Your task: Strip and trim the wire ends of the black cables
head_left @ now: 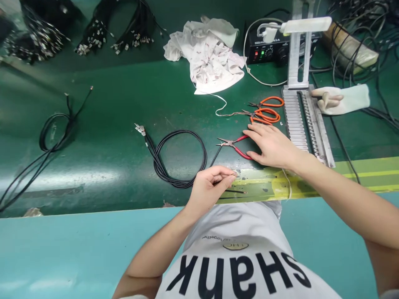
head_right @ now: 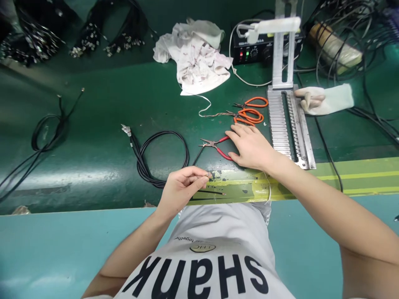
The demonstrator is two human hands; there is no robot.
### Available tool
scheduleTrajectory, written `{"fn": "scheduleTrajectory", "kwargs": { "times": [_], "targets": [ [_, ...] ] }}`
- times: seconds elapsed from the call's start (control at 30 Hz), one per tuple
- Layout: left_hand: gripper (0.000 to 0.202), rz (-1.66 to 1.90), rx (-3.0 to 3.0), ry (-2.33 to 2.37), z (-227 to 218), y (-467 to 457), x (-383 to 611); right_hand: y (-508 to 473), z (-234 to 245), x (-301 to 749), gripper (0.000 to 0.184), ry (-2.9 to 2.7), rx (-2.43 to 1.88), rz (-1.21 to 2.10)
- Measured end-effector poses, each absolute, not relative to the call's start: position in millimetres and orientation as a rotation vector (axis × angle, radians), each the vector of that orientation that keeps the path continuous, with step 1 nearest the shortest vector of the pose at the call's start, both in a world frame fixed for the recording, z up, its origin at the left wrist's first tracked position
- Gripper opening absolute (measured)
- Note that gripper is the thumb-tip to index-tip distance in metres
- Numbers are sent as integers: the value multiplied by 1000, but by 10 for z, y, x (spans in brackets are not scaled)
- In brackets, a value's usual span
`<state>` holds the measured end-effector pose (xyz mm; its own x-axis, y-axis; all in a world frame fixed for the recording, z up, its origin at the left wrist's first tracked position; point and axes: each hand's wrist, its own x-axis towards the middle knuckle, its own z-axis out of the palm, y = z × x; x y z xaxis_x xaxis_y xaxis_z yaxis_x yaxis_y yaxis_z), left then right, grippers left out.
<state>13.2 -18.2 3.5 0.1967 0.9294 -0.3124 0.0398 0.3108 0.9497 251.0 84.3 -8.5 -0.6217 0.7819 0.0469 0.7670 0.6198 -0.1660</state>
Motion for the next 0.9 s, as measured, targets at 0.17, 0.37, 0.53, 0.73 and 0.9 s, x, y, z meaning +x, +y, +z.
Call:
{"fn": "scheduleTrajectory", "kwargs": {
  "times": [0.17,0.37,0.53,0.73,0.9],
  "targets": [
    [14,871,1172,1223,24,-187,176,862,-53,2490,55,-2739,-1352,157],
    [16,901,1236,1262,-18,-190,158,992,-32,2411,55,-2821,-1356,182],
    [20,861,1180,1257,-2,-188,122,1084,-43,2458,59,-2773,-1348,200],
    [32,821,1114,1162,2,-186,107,1067,-44,2510,51,-2809,-1339,181],
    [35,799,1058,1139,5,-175,100,1065,-57,2492,57,-2759,-1288,244]
  ]
}}
